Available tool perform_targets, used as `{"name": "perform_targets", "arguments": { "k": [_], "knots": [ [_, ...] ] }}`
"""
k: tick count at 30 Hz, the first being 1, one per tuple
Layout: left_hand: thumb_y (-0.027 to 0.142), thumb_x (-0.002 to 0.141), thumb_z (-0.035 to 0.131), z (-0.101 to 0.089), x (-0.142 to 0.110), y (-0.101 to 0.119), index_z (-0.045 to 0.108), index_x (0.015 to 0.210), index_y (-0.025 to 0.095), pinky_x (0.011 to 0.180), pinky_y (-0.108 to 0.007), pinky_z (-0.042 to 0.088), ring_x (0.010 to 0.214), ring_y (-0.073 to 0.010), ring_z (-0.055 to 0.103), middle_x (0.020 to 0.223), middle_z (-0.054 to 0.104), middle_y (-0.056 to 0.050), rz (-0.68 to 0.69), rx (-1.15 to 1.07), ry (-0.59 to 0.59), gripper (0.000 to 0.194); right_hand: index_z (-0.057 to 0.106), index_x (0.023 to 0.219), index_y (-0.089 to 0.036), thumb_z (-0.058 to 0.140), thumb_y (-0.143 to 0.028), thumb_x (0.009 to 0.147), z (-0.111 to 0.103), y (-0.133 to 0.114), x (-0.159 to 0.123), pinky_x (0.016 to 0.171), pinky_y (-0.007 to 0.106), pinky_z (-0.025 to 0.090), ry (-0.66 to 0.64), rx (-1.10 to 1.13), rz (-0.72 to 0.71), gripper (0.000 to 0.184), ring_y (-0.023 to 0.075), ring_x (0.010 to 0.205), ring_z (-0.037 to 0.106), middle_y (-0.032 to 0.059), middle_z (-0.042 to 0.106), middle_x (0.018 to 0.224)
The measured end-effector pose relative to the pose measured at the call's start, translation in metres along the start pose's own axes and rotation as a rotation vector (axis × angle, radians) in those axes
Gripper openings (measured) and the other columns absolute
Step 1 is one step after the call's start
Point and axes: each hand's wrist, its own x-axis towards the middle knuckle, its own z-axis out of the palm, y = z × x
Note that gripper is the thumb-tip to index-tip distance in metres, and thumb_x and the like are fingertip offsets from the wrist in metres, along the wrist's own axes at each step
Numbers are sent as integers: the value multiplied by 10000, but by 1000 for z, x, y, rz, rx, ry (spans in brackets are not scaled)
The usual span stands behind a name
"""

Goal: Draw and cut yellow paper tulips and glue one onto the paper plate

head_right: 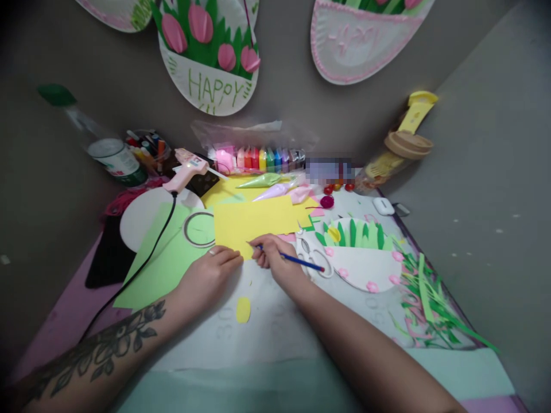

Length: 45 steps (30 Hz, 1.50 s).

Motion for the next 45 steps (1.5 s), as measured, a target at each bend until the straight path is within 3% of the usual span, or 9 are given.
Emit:
{"name": "perform_targets", "arguments": {
  "k": [3, 7, 16, 26, 45],
  "knots": [
    [95, 871, 504, -2, 0, 6, 642, 1013, 131, 843, -335, 514, 966, -215, 592, 995, 678, -105, 2, 106, -97, 202, 551, 728, -215, 587, -368, 805, 5, -5, 9, 458, 226, 367, 83, -112, 37, 174, 114, 480, 474, -44, 529, 543],
    [114, 867, 522, -2, 0, 9, 641, 990, 109, 806, -343, 514, 923, -233, 582, 955, 666, -113, 6, 155, -179, 172, 522, 640, -218, 623, -219, 659, 7, -8, 10, 496, 233, 392, 159, -221, 10, 102, 126, 532, 511, -39, 551, 581],
    [91, 857, 526, -2, 0, 10, 646, 987, 89, 800, -354, 513, 902, -239, 571, 941, 659, -120, 22, 152, -192, 177, 574, 637, -211, 598, -212, 658, 7, -5, 9, 556, 259, 442, 142, -300, -6, 32, 155, 594, 581, -16, 640, 638],
    [115, 898, 477, -9, 2, 15, 631, 1060, 86, 859, -353, 509, 970, -236, 566, 1023, 649, -106, -14, 175, -288, 225, 571, 636, -216, 602, -227, 658, 7, -3, 8, 566, 264, 440, 140, -319, 7, 39, 161, 606, 580, -18, 639, 643],
    [103, 887, 488, -8, 1, 13, 631, 1060, 77, 860, -360, 504, 975, -235, 565, 1012, 650, -123, -13, 158, -286, 225, 554, 574, -210, 601, -212, 628, 3, -7, 8, 525, 248, 395, 75, -272, 26, 72, 140, 561, 524, -26, 591, 585]
  ]
}}
